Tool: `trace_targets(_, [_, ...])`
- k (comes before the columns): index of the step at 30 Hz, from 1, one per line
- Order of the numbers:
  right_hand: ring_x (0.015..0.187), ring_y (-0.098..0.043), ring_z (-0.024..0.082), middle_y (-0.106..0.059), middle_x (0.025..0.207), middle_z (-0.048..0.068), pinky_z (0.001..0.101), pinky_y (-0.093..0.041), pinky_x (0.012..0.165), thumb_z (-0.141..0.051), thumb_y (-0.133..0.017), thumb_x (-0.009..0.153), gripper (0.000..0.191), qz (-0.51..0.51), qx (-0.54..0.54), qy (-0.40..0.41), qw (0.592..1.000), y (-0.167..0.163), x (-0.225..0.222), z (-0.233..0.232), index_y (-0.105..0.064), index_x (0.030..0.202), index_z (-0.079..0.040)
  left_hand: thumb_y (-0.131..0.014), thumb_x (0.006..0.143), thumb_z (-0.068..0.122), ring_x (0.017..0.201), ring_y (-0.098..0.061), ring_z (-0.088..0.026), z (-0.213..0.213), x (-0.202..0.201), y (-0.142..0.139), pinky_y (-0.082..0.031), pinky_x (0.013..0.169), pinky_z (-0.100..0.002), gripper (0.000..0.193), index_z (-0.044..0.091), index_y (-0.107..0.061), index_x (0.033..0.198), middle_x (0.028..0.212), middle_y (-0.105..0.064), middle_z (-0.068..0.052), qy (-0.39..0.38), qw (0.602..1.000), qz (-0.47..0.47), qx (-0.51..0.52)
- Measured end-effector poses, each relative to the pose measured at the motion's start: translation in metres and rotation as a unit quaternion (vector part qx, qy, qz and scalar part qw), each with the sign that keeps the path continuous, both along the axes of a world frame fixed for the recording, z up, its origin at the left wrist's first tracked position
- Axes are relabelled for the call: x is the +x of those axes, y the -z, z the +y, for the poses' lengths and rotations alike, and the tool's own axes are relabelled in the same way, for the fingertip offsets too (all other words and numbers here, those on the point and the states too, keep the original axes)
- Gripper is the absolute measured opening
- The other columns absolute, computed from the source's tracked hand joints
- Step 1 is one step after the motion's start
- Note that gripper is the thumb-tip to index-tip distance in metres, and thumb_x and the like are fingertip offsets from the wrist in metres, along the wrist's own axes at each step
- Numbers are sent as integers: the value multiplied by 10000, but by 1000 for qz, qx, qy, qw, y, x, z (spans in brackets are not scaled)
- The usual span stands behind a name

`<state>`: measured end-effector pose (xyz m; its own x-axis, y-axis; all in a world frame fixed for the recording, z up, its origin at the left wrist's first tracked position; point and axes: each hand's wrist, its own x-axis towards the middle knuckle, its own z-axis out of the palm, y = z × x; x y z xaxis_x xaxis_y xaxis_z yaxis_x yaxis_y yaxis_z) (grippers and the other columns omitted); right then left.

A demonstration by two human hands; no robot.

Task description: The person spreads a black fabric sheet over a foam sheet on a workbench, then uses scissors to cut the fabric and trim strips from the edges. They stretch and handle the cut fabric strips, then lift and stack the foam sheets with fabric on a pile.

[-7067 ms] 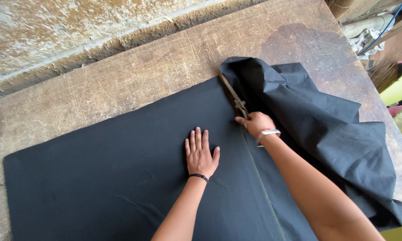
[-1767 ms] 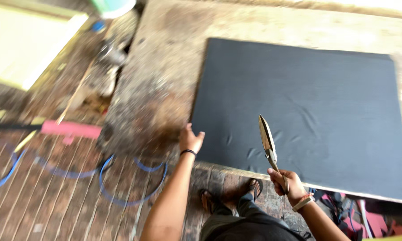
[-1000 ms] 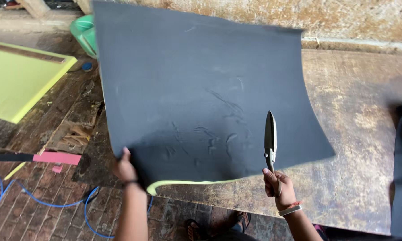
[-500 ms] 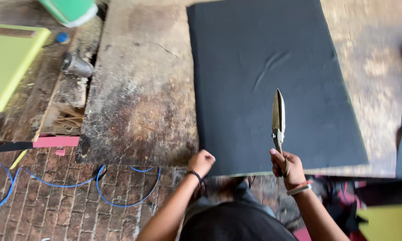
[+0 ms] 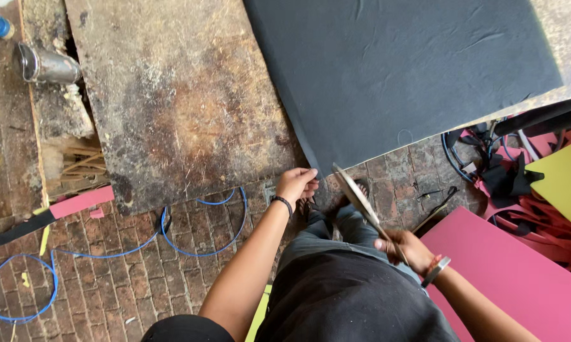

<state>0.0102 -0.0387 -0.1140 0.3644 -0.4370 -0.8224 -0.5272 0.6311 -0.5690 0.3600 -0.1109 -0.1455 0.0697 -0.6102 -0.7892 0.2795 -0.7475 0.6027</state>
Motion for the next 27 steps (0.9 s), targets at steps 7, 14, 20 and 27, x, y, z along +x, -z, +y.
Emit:
trace_targets(7, [618, -576, 138, -580, 673, 26, 303, -468, 578, -630, -682, 822, 581, -51, 0, -26, 998, 20, 45, 28, -682, 888, -53, -713, 942, 216, 714, -724, -110, -3, 4, 8, -602, 627, -252, 203, 20, -738, 991, 837, -744, -46, 50, 997, -58, -31])
trace_targets(14, [456, -512, 146, -546, 548, 50, 304, -397, 448, -525, -709, 868, 491, -67, -5, 115, 991, 12, 122, -10, -610, 786, -51, -719, 932, 207, 670, -724, -120, -4, 5, 13, -566, 596, -261, 208, 2, -748, 950, 797, -755, -51, 60, 989, -88, -102])
trace_targets(20, [449, -490, 139, -529, 552, 37, 300, -389, 432, -510, -720, 885, 501, -54, -1, 145, 988, -11, 153, -47, -610, 746, -42, -747, 871, 285, 645, -721, -123, -5, 24, -6, -576, 621, -283, 252, 36, -772, 906, 740, -770, -59, 136, 962, -215, -104])
trace_targets(27, [488, -496, 134, -524, 607, 20, 299, -394, 458, -520, -748, 870, 526, -80, -38, 152, 984, -9, 224, -150, -631, 746, -23, -772, 821, 289, 657, -723, -164, -9, 55, -45, -572, 685, -333, 199, 102, -796, 887, 720, -760, -65, 234, 918, -301, -106])
